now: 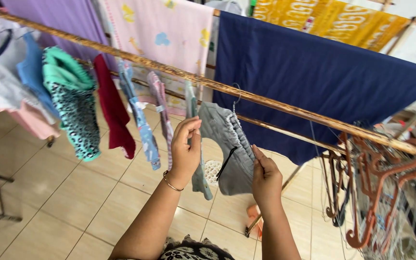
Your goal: The person takes clothes from an orange laundry basket, places them on hangers, and hangs them on a metal drying rack. Items include shorts, a patterned top, and other garments. The person adjusts spacing on the rack to avoid overlap.
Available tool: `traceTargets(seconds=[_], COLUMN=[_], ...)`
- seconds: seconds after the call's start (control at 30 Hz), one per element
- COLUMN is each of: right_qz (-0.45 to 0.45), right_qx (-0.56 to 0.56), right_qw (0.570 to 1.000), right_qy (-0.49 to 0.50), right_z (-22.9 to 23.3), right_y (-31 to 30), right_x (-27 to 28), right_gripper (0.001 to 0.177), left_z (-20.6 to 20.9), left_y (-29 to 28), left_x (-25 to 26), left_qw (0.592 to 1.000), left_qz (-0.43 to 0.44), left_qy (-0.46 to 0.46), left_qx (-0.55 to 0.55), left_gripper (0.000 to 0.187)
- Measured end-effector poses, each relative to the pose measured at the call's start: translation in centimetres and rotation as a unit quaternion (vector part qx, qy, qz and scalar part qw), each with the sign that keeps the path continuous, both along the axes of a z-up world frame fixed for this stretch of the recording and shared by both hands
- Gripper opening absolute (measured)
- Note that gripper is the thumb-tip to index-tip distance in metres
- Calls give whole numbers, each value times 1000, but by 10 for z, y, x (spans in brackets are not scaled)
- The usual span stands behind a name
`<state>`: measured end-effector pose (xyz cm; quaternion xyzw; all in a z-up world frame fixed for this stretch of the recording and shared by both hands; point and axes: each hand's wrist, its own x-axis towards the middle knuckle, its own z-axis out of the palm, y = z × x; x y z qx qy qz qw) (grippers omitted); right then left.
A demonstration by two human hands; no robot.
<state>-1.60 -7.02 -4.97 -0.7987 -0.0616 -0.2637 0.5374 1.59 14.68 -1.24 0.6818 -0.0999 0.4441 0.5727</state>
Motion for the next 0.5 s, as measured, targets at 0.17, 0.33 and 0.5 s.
traceTargets(seconds=[0.17,0.33,0.5], right_qz=[11,54,39], right_qx=[-41,-63,-57], right_qw=[999,995,995], right_qy=[4,63,73], right_z=[-19,-17,-15], right_y=[14,14,14], right_x=[13,15,8], right_gripper=[44,47,45], left_z=[5,-6,-25], left_y=[32,50,54], left_x=[-14,-24,-16], left_qw=[991,979,971], left_qz=[123,191,215], left_qy=[-13,-13,31], left_qx=[-41,-65,-102], left_gripper=[20,27,32])
